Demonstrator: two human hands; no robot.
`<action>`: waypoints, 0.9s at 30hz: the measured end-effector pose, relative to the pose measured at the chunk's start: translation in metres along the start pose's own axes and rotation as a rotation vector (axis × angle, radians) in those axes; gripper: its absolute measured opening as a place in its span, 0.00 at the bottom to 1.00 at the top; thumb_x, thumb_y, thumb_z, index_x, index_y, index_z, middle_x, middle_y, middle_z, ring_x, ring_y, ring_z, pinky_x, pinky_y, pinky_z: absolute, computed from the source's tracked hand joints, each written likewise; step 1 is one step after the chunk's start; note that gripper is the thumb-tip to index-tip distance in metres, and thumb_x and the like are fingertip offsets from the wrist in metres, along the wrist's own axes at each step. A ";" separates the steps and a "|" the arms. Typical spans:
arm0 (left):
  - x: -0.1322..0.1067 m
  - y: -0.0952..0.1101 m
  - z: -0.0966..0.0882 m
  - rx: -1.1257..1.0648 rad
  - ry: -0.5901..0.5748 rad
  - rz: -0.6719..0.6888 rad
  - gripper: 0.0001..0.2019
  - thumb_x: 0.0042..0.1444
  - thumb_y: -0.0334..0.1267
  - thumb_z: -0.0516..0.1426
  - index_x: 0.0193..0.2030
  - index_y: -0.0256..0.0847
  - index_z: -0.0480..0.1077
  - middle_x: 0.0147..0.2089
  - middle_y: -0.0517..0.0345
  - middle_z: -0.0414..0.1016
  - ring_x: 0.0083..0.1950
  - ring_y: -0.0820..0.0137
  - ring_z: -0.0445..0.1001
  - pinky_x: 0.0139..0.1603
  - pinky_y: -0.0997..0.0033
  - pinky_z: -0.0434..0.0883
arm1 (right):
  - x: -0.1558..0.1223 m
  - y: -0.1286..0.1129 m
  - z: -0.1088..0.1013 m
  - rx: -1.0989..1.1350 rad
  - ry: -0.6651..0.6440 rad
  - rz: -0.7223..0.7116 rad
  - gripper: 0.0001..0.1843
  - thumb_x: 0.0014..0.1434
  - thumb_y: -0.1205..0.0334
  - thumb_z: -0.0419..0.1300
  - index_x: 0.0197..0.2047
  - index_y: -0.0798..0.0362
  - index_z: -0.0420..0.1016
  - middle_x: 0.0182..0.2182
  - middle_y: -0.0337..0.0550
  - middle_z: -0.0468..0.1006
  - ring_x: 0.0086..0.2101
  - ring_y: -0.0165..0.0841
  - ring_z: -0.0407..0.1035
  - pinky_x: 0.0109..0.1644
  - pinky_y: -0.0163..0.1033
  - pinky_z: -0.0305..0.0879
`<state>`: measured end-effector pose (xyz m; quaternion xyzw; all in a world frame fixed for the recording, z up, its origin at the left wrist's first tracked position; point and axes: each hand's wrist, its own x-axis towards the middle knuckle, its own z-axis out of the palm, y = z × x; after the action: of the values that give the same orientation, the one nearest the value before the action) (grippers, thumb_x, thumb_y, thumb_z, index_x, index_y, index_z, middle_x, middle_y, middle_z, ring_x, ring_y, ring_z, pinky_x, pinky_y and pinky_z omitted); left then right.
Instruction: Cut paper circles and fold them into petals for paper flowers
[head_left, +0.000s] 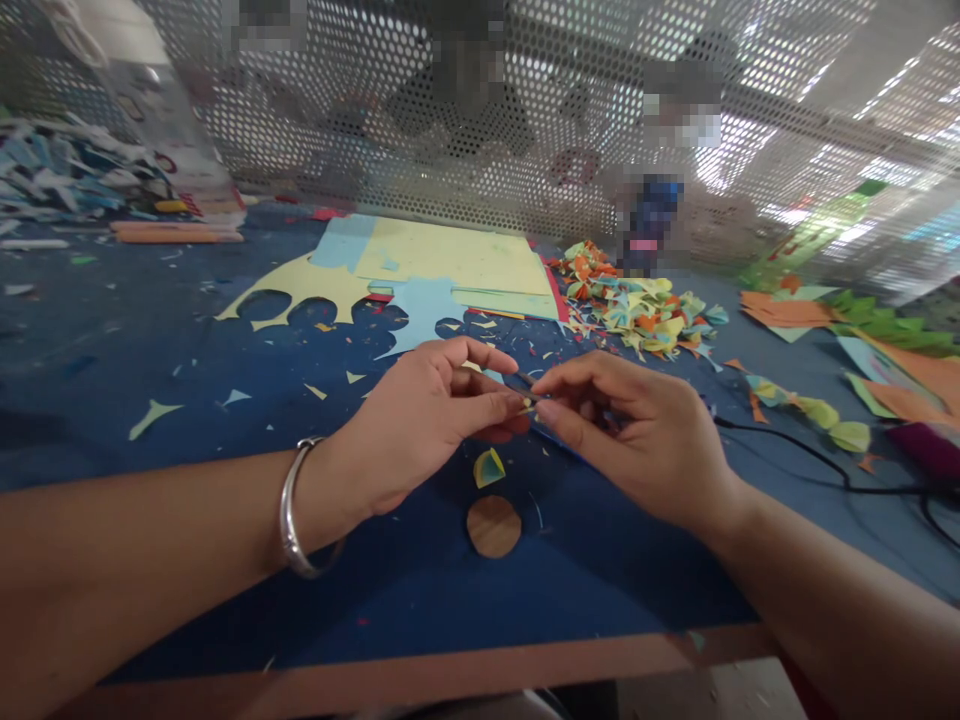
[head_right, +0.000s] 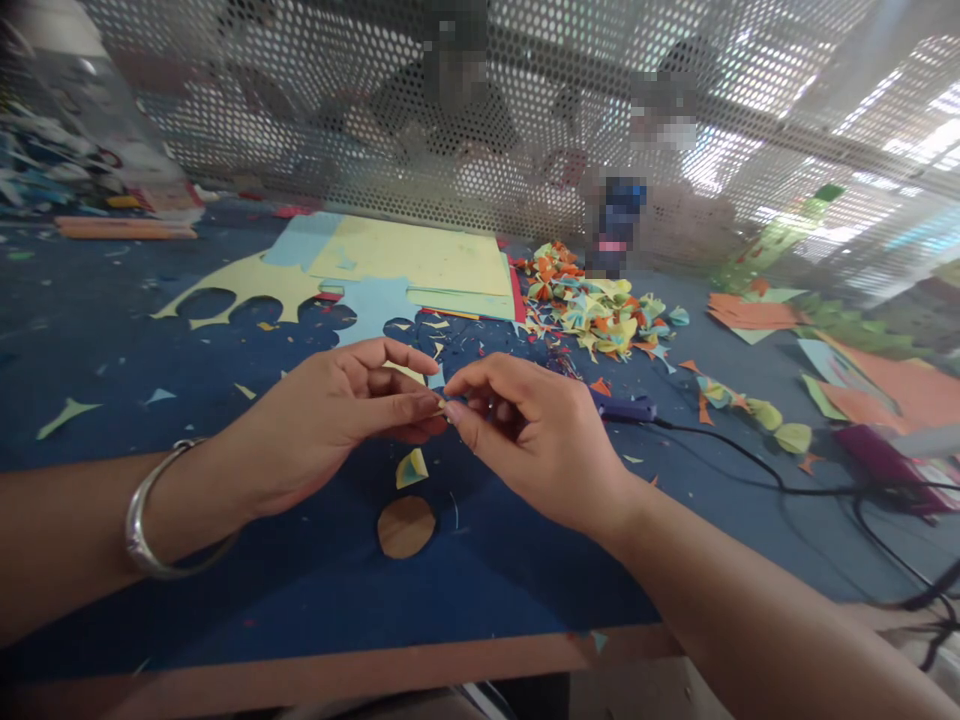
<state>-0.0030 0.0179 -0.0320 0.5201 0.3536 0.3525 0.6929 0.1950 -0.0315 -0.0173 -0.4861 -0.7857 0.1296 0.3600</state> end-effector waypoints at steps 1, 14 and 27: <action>0.000 0.001 0.001 0.012 -0.011 -0.016 0.18 0.52 0.37 0.70 0.47 0.38 0.71 0.29 0.60 0.81 0.34 0.70 0.82 0.40 0.71 0.78 | 0.000 0.001 0.000 0.000 -0.004 -0.013 0.05 0.64 0.68 0.63 0.43 0.53 0.79 0.29 0.35 0.75 0.25 0.23 0.64 0.27 0.30 0.60; -0.001 0.004 0.000 0.052 -0.060 -0.080 0.18 0.54 0.34 0.68 0.49 0.38 0.70 0.27 0.62 0.80 0.33 0.72 0.82 0.39 0.73 0.76 | 0.004 0.006 0.000 -0.003 -0.134 -0.086 0.06 0.64 0.71 0.61 0.42 0.56 0.79 0.31 0.37 0.77 0.27 0.23 0.66 0.29 0.30 0.62; 0.000 0.007 0.000 0.126 -0.072 -0.084 0.15 0.58 0.29 0.65 0.50 0.38 0.68 0.29 0.59 0.81 0.33 0.71 0.81 0.36 0.73 0.77 | 0.002 0.005 -0.001 0.032 -0.141 -0.002 0.05 0.65 0.69 0.61 0.43 0.54 0.78 0.28 0.35 0.74 0.25 0.23 0.63 0.27 0.29 0.60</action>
<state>-0.0042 0.0194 -0.0257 0.5596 0.3713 0.2813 0.6854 0.1991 -0.0278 -0.0185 -0.4693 -0.8074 0.1756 0.3115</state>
